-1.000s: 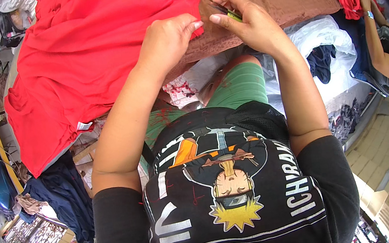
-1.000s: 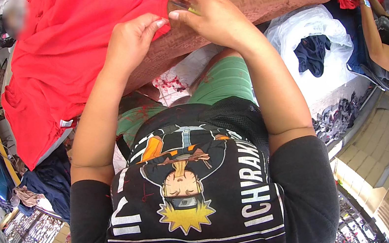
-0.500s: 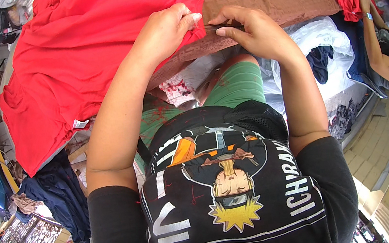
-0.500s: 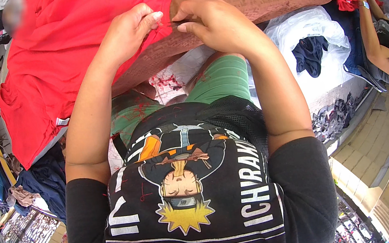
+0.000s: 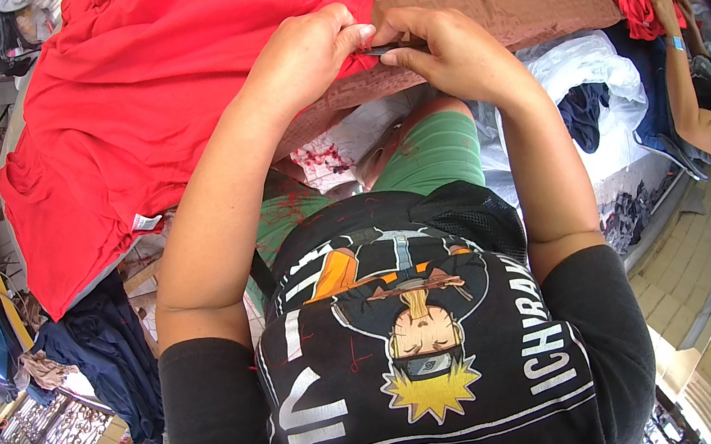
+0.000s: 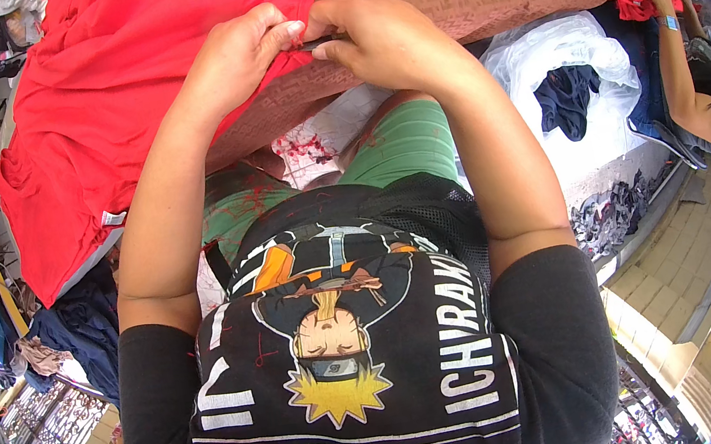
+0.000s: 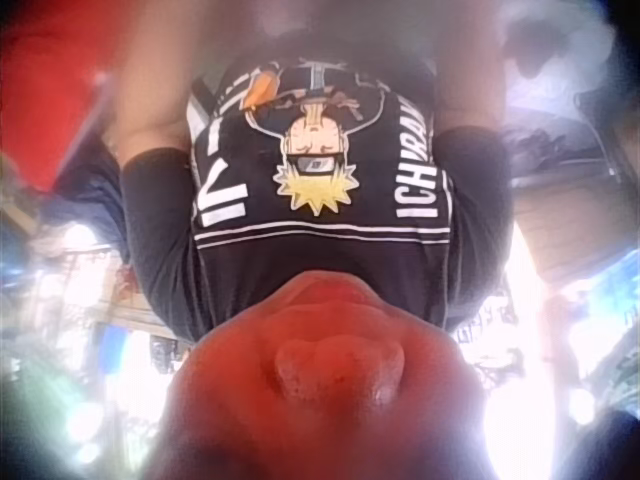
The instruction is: The person uses small snips to trim excess threads and labels from several red shirts, folding them once completed.
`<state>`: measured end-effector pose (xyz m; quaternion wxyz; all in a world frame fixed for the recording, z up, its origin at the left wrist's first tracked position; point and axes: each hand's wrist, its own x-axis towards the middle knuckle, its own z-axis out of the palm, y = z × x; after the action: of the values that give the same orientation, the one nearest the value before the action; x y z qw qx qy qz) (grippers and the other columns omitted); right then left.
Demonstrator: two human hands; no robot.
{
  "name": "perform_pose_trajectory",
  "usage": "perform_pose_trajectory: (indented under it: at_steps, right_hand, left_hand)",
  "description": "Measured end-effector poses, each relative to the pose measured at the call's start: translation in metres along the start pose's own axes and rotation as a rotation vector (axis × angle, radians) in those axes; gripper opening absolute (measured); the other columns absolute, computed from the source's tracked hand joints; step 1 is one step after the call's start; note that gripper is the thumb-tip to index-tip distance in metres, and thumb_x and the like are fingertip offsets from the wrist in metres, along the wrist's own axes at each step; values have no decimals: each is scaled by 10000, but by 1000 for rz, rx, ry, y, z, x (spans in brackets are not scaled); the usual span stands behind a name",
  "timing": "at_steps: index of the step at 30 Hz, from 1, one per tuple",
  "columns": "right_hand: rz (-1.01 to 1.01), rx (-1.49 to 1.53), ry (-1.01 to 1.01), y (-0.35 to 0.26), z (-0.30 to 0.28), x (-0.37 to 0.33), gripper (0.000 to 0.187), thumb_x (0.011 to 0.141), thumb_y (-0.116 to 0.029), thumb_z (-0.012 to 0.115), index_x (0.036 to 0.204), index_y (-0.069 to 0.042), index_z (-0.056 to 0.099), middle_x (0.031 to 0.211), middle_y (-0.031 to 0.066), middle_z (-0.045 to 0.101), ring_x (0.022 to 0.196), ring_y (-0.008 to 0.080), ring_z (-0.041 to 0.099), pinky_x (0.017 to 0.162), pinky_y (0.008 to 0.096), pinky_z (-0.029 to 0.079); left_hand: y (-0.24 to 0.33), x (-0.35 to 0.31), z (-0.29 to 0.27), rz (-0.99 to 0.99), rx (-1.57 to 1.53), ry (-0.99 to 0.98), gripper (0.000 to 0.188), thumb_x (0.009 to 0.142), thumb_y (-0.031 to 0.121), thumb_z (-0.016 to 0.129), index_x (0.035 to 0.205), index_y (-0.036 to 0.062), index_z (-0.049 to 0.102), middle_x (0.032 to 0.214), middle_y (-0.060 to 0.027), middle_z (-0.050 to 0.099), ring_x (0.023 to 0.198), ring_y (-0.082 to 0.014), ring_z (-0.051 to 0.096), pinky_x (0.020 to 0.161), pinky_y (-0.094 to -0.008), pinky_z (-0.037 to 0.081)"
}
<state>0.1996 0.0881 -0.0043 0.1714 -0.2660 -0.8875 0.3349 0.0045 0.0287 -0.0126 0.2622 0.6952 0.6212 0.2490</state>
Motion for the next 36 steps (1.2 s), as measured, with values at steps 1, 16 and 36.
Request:
perform_pose_trajectory:
  at_steps: [1,16,36]
  right_hand:
    - [6,0,-7,-1,-1,0,215,806,-123,663,1001,-32,650,894,182,681,855,358,659,747,420,508]
    - [70,82,-41,-5,1,0,170,813,-124,666,944,-19,640,850,171,686,803,330,668,713,409,506]
    - [-7,9,118,-18,-12,-20,247,810,-113,678,1024,0,628,933,183,670,892,339,651,772,391,496]
  left_hand:
    - [2,0,-1,-7,22,-7,274,942,273,596,925,0,612,771,-153,654,691,-253,629,654,-353,487]
    - [1,0,3,-46,-156,-33,246,950,247,583,921,4,610,771,-118,674,677,-223,635,660,-339,504]
    - [8,-83,12,155,352,356,390,692,234,815,937,44,578,1015,-103,611,966,-280,590,830,-388,467]
